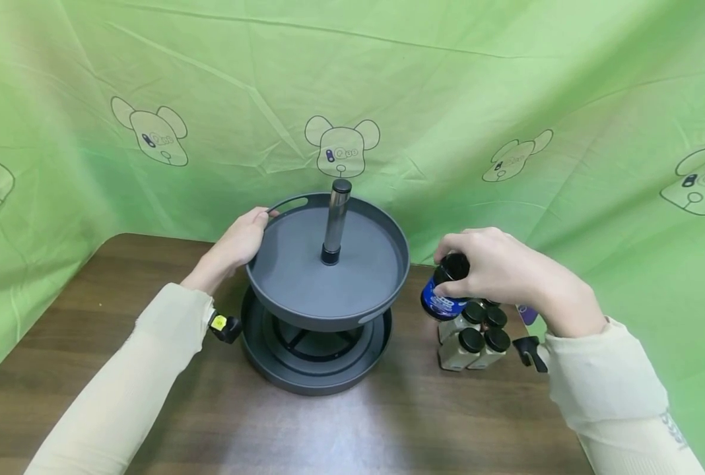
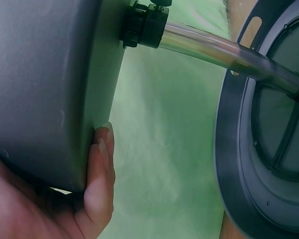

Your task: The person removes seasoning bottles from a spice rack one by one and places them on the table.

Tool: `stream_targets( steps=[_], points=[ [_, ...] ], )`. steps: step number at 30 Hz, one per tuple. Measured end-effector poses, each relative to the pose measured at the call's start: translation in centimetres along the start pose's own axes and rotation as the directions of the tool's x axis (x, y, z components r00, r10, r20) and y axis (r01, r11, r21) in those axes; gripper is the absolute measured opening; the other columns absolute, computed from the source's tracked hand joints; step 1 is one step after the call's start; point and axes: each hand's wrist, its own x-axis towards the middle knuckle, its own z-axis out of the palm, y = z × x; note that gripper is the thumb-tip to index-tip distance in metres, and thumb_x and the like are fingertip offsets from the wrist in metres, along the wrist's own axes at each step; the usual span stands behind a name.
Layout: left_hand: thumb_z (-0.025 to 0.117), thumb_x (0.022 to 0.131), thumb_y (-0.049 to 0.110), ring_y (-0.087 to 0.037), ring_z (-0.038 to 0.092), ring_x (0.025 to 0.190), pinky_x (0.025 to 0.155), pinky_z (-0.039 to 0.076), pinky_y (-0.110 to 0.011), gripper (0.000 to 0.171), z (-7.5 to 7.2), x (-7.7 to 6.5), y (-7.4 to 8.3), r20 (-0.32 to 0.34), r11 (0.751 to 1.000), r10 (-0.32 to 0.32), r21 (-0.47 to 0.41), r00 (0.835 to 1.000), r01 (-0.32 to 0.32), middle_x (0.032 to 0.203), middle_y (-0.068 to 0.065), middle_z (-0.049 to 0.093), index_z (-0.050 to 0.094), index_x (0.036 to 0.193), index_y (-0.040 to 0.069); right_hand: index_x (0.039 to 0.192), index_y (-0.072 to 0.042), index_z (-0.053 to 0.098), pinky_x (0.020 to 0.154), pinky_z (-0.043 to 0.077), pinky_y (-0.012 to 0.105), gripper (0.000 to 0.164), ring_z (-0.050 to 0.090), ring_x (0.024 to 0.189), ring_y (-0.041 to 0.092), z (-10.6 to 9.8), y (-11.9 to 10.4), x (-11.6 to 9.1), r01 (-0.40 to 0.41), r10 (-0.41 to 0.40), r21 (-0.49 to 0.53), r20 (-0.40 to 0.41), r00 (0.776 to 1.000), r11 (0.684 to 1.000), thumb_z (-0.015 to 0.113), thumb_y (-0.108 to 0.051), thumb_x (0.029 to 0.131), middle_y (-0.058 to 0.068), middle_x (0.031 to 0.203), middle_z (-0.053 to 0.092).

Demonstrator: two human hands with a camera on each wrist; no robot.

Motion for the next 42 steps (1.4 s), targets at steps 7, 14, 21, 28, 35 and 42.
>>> stream_targets(
  steps=[7, 14, 21, 28, 35, 42],
  points=[
    [0.016, 0.102, 0.036, -0.025, 0.035, 0.131, 0.104, 0.034, -0.045, 0.044, -0.1, 0.1, 0.0, -0.005, 1.0, -0.002, 0.011, 1.0, 0.002, 0.146, -0.003, 0.034, 0.039, 0.137, 0.022, 0.108, -0.021, 0.059, 0.067, 0.049, 0.038, 0.047, 0.064, 0.078, 0.017, 0.9, 1.7, -0.1, -0.114, 0.096, 0.112, 0.158, 0.983, 0.987, 0.07, -0.052, 0.074, 0.006, 0.105, 0.067],
    [0.016, 0.102, 0.034, -0.025, 0.033, 0.133, 0.106, 0.031, -0.044, 0.045, -0.1, 0.1, -0.1, -0.006, 1.0, 0.024, 0.017, 1.0, -0.024, 0.147, -0.005, 0.034, 0.04, 0.137, 0.019, 0.116, -0.02, 0.051, 0.038, 0.042, 0.032, 0.04, 0.053, 0.041, 0.014, 1.7, 2.8, -0.2, -0.266, 0.175, 0.218, 0.36, 0.916, 0.939, 0.068, -0.03, 0.08, 0.004, 0.078, 0.061],
    [0.016, 0.102, 0.033, -0.024, 0.034, 0.131, 0.103, 0.034, -0.044, 0.044, 0.0, 0.1, -0.2, 0.007, 1.0, 0.012, -0.003, 1.0, -0.012, 0.146, -0.004, 0.034, 0.039, 0.137, 0.02, 0.112, -0.015, 0.054, 0.041, 0.045, 0.031, 0.038, 0.054, 0.047, 0.015, 2.9, 3.8, 0.0, -0.262, 0.158, 0.239, 0.381, 0.911, 0.935, 0.068, -0.023, 0.077, 0.005, 0.078, 0.061],
    [0.015, 0.102, 0.034, -0.025, 0.033, 0.132, 0.105, 0.032, -0.044, 0.044, 0.0, 0.1, -0.1, 0.009, 1.0, 0.014, -0.003, 1.0, -0.014, 0.147, -0.004, 0.033, 0.039, 0.136, 0.022, 0.108, -0.014, 0.055, 0.044, 0.046, 0.03, 0.046, 0.055, 0.051, 0.013, 3.5, 4.2, 0.1, -0.258, 0.143, 0.217, 0.437, 0.888, 0.941, 0.073, -0.036, 0.073, 0.007, 0.09, 0.063],
    [0.015, 0.102, 0.034, -0.025, 0.033, 0.132, 0.105, 0.033, -0.044, 0.044, 0.0, 0.0, 0.0, 0.011, 1.0, 0.005, -0.006, 1.0, -0.005, 0.147, -0.004, 0.033, 0.039, 0.137, 0.022, 0.099, -0.013, 0.057, 0.05, 0.045, 0.03, 0.044, 0.054, 0.064, 0.015, 4.1, 4.8, -0.1, -0.285, 0.155, 0.194, 0.5, 0.852, 0.939, 0.076, -0.039, 0.068, 0.004, 0.091, 0.062],
    [0.016, 0.102, 0.034, -0.024, 0.035, 0.13, 0.104, 0.034, -0.044, 0.043, 0.1, 0.1, 0.0, 0.008, 1.0, 0.004, -0.004, 1.0, -0.004, 0.146, -0.004, 0.035, 0.039, 0.135, 0.022, 0.086, -0.014, 0.056, 0.056, 0.045, 0.027, 0.037, 0.055, 0.072, 0.014, 5.4, 5.3, -0.6, -0.261, 0.145, 0.16, 0.517, 0.844, 0.952, 0.078, -0.034, 0.064, 0.004, 0.086, 0.059]
  ],
)
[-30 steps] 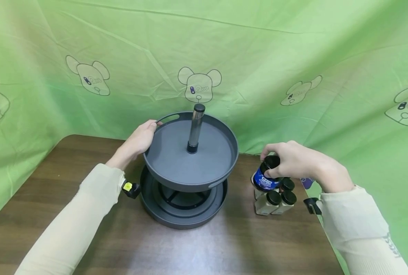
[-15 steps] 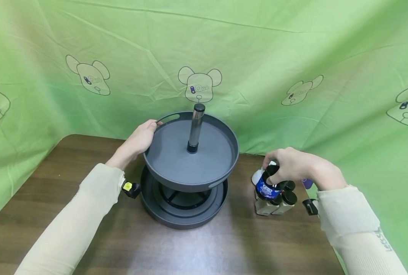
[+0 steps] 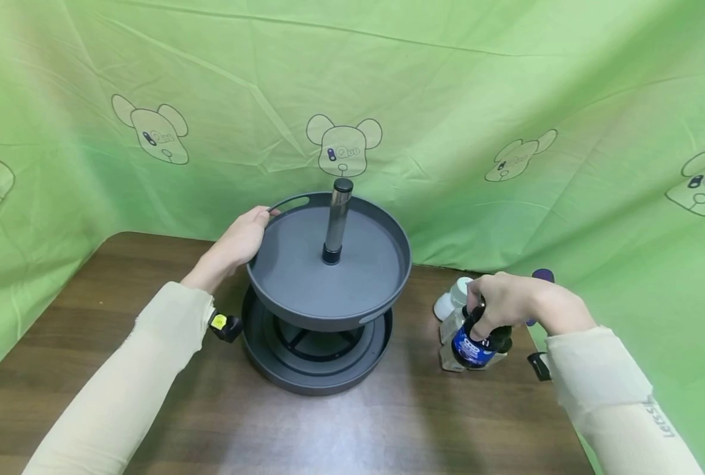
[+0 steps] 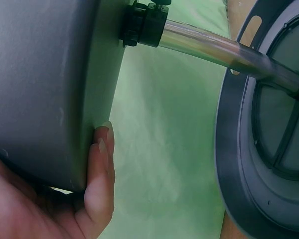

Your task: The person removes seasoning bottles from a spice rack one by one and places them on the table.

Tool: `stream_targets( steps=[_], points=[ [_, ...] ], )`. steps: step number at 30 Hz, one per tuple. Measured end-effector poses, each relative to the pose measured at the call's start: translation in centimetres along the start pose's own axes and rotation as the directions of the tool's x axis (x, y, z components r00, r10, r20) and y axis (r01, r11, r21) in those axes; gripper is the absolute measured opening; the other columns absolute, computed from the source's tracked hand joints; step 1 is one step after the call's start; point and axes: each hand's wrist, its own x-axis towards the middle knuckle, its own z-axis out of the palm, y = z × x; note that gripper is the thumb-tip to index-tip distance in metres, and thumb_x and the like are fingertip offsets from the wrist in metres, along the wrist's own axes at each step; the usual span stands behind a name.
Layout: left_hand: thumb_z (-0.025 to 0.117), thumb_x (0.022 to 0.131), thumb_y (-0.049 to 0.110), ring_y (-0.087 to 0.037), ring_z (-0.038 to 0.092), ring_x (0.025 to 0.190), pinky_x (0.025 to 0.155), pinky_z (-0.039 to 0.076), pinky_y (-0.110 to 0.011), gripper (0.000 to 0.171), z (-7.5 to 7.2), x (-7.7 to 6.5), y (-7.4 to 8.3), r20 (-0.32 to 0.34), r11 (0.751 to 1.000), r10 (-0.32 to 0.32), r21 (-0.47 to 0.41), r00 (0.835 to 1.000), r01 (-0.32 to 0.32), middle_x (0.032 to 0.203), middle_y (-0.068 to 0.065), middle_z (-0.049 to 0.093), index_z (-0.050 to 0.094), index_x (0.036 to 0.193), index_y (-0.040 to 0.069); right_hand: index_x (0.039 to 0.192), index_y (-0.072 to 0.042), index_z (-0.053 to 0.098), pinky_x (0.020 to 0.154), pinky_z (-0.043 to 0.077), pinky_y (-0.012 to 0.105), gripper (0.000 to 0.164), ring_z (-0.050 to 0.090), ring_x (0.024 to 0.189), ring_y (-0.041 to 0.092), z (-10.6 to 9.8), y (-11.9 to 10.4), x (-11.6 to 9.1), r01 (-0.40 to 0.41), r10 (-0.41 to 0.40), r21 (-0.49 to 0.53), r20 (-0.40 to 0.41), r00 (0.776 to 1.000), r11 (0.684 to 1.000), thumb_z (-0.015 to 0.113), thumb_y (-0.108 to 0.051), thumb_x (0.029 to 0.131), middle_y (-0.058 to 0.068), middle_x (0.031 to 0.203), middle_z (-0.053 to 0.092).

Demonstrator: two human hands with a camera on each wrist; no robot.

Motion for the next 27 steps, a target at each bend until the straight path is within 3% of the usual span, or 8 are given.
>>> stream_targets(
  steps=[5, 17, 27],
  points=[
    [0.016, 0.102, 0.034, -0.025, 0.036, 0.129, 0.102, 0.035, -0.044, 0.043, 0.0, 0.0, 0.0, -0.001, 1.0, -0.005, -0.005, 1.0, 0.005, 0.145, -0.004, 0.035, 0.039, 0.135, 0.022, 0.084, -0.011, 0.052, 0.047, 0.047, 0.027, 0.036, 0.056, 0.061, 0.015, 1.0, 0.2, 0.1, -0.06, 0.056, 0.07, 0.059, 0.997, 0.996, 0.078, -0.025, 0.063, 0.007, 0.083, 0.056],
    [0.015, 0.102, 0.034, -0.025, 0.034, 0.131, 0.104, 0.034, -0.044, 0.043, 0.0, 0.0, -0.1, -0.006, 1.0, -0.001, -0.005, 1.0, 0.001, 0.146, -0.004, 0.034, 0.039, 0.136, 0.022, 0.089, -0.002, 0.049, 0.05, 0.053, 0.035, 0.038, 0.062, 0.064, 0.022, 2.4, 1.1, 0.2, -0.157, 0.135, 0.18, 0.132, 0.982, 0.971, 0.075, -0.015, 0.066, 0.015, 0.086, 0.054],
    [0.016, 0.102, 0.033, -0.026, 0.033, 0.132, 0.105, 0.032, -0.045, 0.045, 0.0, 0.0, -0.1, -0.005, 1.0, 0.006, -0.002, 1.0, -0.006, 0.147, -0.005, 0.033, 0.038, 0.137, 0.019, 0.094, 0.001, 0.047, 0.054, 0.055, 0.035, 0.041, 0.061, 0.065, 0.023, 3.4, 2.1, 0.4, -0.208, 0.182, 0.166, 0.162, 0.97, 0.964, 0.074, -0.011, 0.066, 0.016, 0.09, 0.052]
  ],
)
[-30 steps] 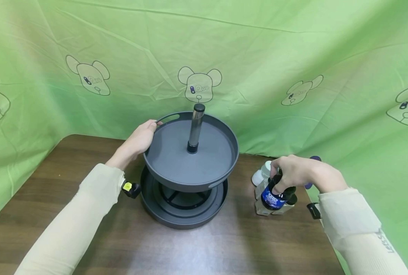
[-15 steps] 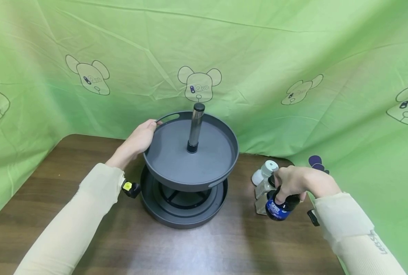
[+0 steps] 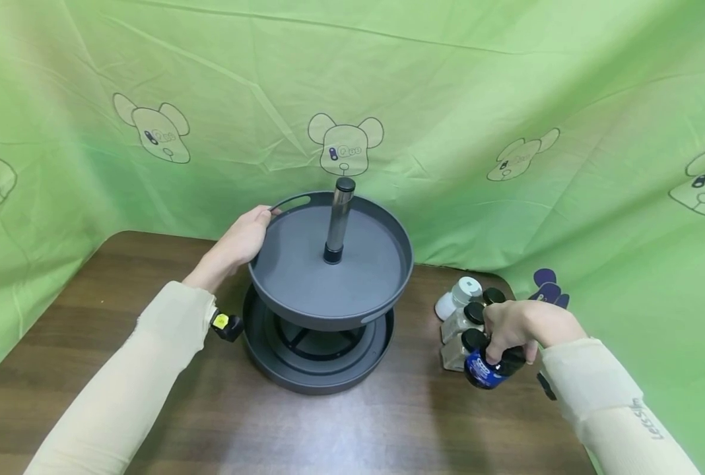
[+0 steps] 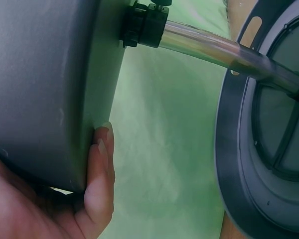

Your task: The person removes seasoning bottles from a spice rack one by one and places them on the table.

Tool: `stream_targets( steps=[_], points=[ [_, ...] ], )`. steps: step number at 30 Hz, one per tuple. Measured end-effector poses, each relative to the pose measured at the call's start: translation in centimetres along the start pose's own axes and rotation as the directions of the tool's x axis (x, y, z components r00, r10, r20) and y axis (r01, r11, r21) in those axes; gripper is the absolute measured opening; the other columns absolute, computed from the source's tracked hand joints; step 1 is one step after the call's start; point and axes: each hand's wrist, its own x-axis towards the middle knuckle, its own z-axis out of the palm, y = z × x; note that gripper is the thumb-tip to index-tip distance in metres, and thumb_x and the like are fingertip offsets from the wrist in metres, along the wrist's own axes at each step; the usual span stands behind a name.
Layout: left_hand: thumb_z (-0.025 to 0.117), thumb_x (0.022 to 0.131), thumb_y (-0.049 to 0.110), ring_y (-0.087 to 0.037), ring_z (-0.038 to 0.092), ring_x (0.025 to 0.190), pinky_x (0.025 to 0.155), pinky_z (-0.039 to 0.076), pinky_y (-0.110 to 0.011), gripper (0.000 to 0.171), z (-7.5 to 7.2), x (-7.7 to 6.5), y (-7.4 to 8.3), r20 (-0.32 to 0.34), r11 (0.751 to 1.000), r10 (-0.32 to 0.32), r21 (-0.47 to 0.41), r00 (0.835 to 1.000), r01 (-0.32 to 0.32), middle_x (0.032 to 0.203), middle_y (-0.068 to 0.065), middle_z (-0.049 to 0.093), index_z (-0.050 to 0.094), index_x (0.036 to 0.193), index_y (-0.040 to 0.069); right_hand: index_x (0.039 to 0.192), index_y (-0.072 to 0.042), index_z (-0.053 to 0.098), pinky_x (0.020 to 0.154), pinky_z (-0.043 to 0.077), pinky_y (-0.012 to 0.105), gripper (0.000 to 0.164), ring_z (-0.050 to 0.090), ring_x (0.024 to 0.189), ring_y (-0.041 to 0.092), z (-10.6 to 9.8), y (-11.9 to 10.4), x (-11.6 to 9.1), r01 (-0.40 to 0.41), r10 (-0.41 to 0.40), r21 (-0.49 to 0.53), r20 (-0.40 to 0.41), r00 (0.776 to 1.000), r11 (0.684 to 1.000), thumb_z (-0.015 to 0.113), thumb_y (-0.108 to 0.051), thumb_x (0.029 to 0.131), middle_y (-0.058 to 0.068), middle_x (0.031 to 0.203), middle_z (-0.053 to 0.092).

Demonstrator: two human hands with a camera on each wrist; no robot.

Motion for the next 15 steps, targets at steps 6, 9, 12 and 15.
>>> stream_targets(
  steps=[6, 9, 12, 15],
  points=[
    [0.016, 0.102, 0.034, -0.025, 0.033, 0.133, 0.105, 0.033, -0.044, 0.044, 0.1, 0.1, 0.1, -0.004, 1.0, -0.001, 0.007, 1.0, 0.001, 0.147, -0.004, 0.033, 0.039, 0.137, 0.021, 0.097, 0.004, 0.047, 0.056, 0.055, 0.037, 0.044, 0.062, 0.069, 0.023, 0.3, 1.2, 0.4, -0.004, 0.004, 0.014, 0.014, 1.0, 1.0, 0.075, -0.012, 0.068, 0.017, 0.091, 0.055],
    [0.016, 0.102, 0.034, -0.025, 0.034, 0.132, 0.103, 0.034, -0.044, 0.044, 0.1, 0.1, 0.1, -0.001, 1.0, -0.005, 0.012, 1.0, 0.005, 0.147, -0.004, 0.033, 0.039, 0.137, 0.021, 0.098, 0.006, 0.047, 0.057, 0.055, 0.038, 0.046, 0.062, 0.069, 0.024, 0.5, 1.7, 0.5, -0.007, 0.007, 0.016, 0.01, 1.0, 1.0, 0.076, -0.014, 0.069, 0.019, 0.091, 0.054],
    [0.016, 0.102, 0.034, -0.025, 0.035, 0.131, 0.102, 0.036, -0.044, 0.043, 0.0, 0.1, 0.0, 0.0, 1.0, -0.011, 0.007, 1.0, 0.011, 0.147, -0.004, 0.033, 0.039, 0.136, 0.022, 0.098, 0.006, 0.047, 0.057, 0.055, 0.037, 0.047, 0.062, 0.069, 0.024, 0.6, 2.1, 0.7, -0.01, 0.01, 0.003, -0.001, 1.0, 1.0, 0.076, -0.018, 0.069, 0.019, 0.091, 0.055],
    [0.016, 0.102, 0.035, -0.025, 0.035, 0.13, 0.1, 0.037, -0.044, 0.044, 0.1, 0.1, 0.0, 0.002, 1.0, -0.015, 0.004, 1.0, 0.015, 0.147, -0.004, 0.033, 0.039, 0.137, 0.023, 0.097, 0.006, 0.047, 0.056, 0.055, 0.036, 0.047, 0.062, 0.068, 0.023, 0.8, 2.4, 0.8, -0.017, 0.017, 0.013, -0.001, 1.0, 1.0, 0.076, -0.02, 0.07, 0.018, 0.089, 0.055]
  ],
)
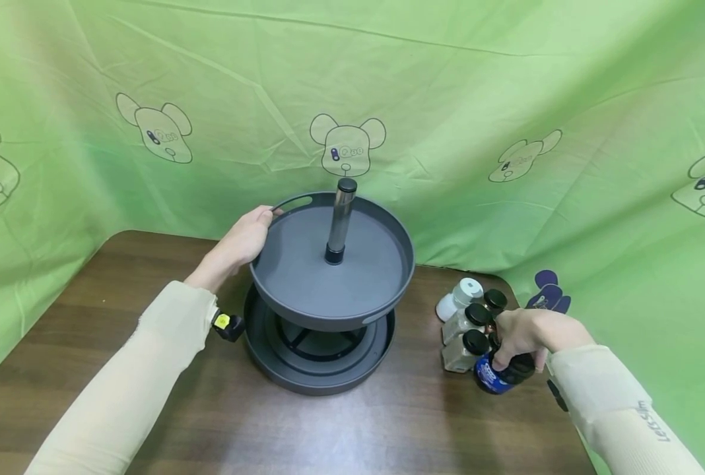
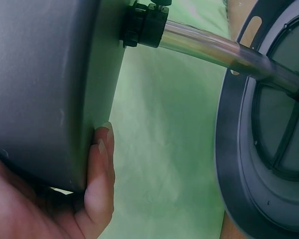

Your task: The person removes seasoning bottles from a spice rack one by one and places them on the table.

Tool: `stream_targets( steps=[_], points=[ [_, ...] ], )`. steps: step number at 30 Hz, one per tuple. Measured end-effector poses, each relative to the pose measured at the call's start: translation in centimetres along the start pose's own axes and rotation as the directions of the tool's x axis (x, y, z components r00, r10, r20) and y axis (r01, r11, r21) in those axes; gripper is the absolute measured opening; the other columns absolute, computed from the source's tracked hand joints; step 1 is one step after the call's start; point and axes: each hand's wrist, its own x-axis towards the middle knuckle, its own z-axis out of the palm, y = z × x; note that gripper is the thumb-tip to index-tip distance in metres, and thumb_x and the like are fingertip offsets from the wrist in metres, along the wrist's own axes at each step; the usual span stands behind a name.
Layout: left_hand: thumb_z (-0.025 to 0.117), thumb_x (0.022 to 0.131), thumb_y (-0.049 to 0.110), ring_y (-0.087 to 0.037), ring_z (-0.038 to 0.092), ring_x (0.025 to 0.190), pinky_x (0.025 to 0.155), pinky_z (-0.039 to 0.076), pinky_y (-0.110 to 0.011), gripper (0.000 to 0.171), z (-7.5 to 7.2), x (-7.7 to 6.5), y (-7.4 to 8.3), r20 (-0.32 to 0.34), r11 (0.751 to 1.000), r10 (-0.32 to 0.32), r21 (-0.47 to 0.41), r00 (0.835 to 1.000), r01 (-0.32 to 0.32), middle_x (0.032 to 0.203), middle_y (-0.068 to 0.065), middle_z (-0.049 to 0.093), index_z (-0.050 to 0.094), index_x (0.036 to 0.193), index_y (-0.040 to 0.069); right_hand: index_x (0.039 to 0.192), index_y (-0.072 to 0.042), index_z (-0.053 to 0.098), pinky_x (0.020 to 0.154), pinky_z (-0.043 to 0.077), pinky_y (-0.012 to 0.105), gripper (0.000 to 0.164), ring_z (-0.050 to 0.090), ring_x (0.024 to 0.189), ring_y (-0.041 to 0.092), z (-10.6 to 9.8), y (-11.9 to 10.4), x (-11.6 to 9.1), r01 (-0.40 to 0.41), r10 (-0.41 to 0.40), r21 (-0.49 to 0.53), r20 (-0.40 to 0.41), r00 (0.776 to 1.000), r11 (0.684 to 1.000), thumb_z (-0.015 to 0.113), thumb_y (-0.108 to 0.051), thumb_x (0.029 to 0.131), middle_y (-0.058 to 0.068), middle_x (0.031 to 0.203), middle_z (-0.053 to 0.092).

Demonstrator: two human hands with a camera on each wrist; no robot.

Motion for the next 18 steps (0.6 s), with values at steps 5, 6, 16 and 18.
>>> stream_targets(
  steps=[5, 6, 16, 18],
  points=[
    [0.015, 0.102, 0.035, -0.025, 0.035, 0.131, 0.102, 0.035, -0.044, 0.044, 0.0, 0.0, 0.0, -0.006, 1.0, 0.002, 0.003, 1.0, -0.002, 0.147, -0.003, 0.034, 0.039, 0.137, 0.022, 0.096, 0.004, 0.046, 0.055, 0.055, 0.035, 0.045, 0.063, 0.066, 0.024, 0.6, 0.3, 0.2, -0.018, 0.017, 0.052, 0.008, 1.0, 0.998, 0.075, -0.02, 0.073, 0.017, 0.086, 0.055],
    [0.015, 0.102, 0.035, -0.025, 0.035, 0.131, 0.102, 0.035, -0.044, 0.045, 0.0, -0.1, 0.0, -0.003, 1.0, 0.002, 0.002, 1.0, -0.002, 0.147, -0.003, 0.033, 0.039, 0.137, 0.022, 0.096, 0.004, 0.046, 0.055, 0.055, 0.035, 0.044, 0.063, 0.065, 0.024, 0.7, 0.4, 0.3, -0.019, 0.019, 0.055, 0.004, 1.0, 0.998, 0.075, -0.021, 0.073, 0.017, 0.086, 0.055],
    [0.016, 0.102, 0.035, -0.025, 0.038, 0.127, 0.099, 0.038, -0.043, 0.044, 0.1, -0.2, 0.0, -0.004, 1.0, -0.008, -0.005, 1.0, 0.008, 0.146, -0.003, 0.035, 0.039, 0.137, 0.021, 0.093, 0.003, 0.048, 0.052, 0.055, 0.035, 0.044, 0.063, 0.06, 0.024, 1.3, 1.3, 0.8, -0.012, 0.013, 0.036, -0.027, 1.0, 0.999, 0.074, -0.028, 0.074, 0.014, 0.084, 0.055],
    [0.017, 0.102, 0.034, -0.025, 0.037, 0.128, 0.101, 0.036, -0.043, 0.044, 0.0, -0.2, 0.1, -0.009, 1.0, 0.004, -0.001, 1.0, -0.004, 0.146, -0.004, 0.035, 0.04, 0.137, 0.021, 0.095, 0.003, 0.048, 0.051, 0.054, 0.034, 0.048, 0.063, 0.059, 0.024, 1.4, 1.4, 1.0, -0.017, 0.017, 0.035, -0.02, 1.0, 0.999, 0.074, -0.032, 0.074, 0.015, 0.085, 0.055]
  ],
)
